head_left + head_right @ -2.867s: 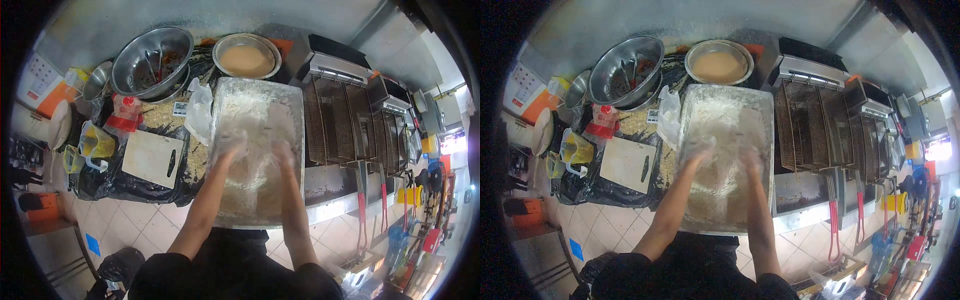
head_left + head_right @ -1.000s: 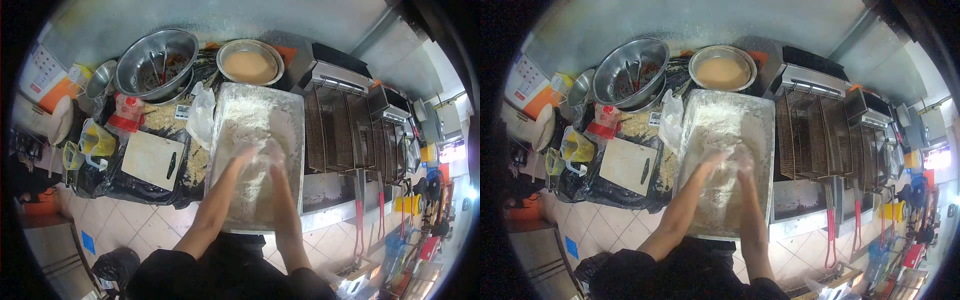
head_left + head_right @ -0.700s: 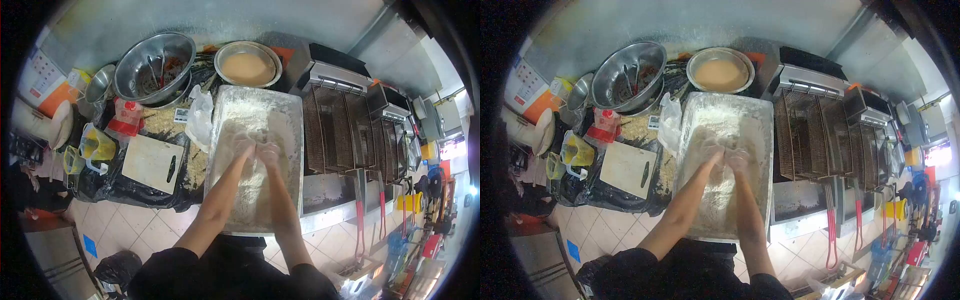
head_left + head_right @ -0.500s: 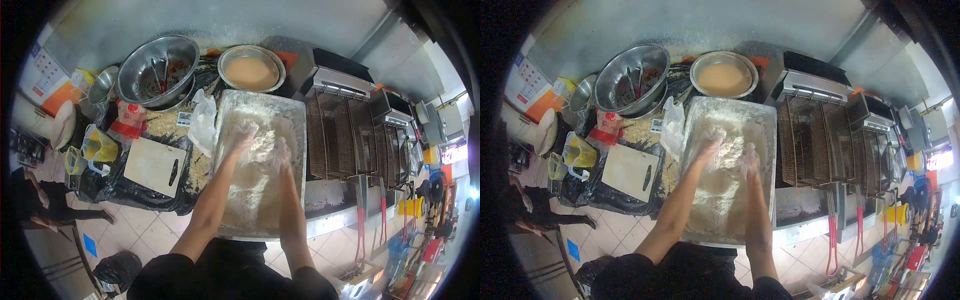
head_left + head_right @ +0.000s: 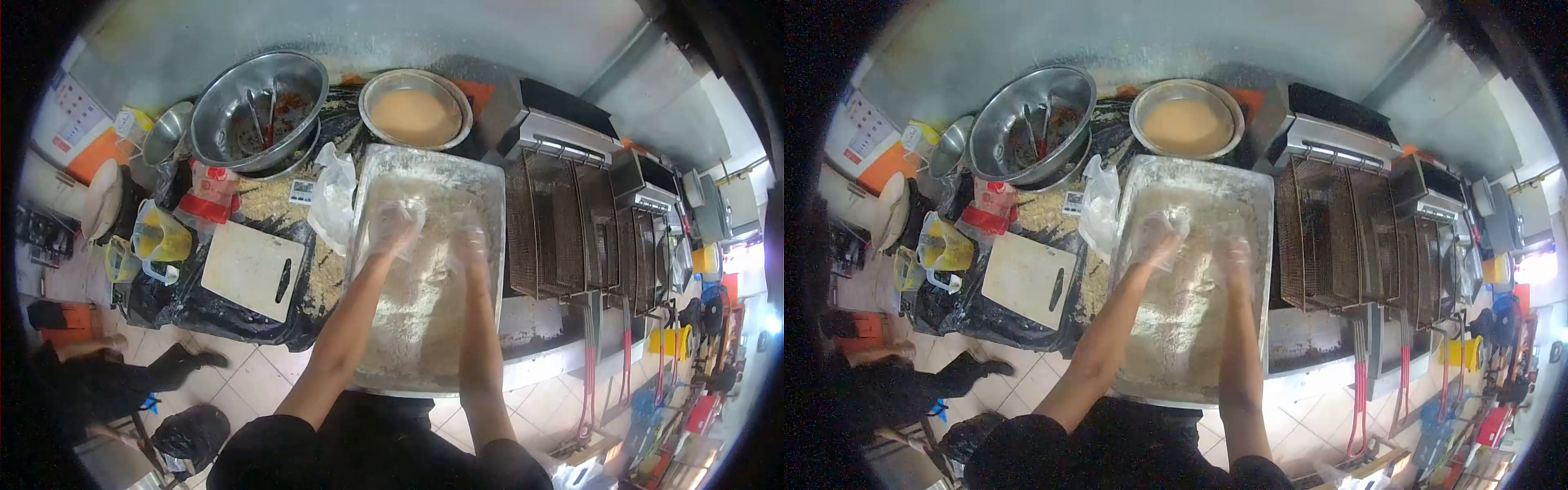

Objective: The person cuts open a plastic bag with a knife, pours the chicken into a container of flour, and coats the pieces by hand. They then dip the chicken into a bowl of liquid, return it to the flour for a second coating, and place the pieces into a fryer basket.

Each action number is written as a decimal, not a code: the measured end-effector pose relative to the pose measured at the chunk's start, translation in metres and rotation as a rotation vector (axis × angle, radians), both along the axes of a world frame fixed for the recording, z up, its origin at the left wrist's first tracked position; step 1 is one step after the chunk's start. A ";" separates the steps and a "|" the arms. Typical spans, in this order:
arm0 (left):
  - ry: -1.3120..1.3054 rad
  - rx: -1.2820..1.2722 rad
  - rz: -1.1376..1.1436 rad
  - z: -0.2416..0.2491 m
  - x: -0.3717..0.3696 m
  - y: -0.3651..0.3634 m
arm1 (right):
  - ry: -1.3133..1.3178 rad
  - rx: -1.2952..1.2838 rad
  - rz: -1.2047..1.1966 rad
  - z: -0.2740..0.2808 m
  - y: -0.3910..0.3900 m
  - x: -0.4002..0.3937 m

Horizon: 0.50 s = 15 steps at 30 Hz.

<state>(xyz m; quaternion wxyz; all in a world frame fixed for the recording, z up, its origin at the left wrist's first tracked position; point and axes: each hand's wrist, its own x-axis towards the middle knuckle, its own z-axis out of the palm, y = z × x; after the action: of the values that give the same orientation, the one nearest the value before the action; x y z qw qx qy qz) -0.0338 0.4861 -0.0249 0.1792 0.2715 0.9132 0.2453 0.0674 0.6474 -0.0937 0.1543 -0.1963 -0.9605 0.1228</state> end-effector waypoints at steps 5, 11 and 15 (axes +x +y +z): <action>-0.170 0.288 0.378 0.009 0.046 0.008 | -0.347 -0.256 -0.126 0.059 -0.065 0.000; -0.732 0.297 0.372 0.049 0.033 -0.037 | -0.668 -0.137 0.102 0.099 -0.038 0.023; -0.131 -0.208 0.083 -0.007 0.066 -0.026 | -0.258 0.513 0.129 0.000 -0.060 0.045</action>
<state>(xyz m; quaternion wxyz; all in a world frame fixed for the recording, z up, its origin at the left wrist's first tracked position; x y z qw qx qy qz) 0.0324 0.4598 -0.0316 0.2552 0.1969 0.9306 0.1737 0.1124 0.5869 -0.0933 0.0672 -0.1034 -0.9824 -0.1406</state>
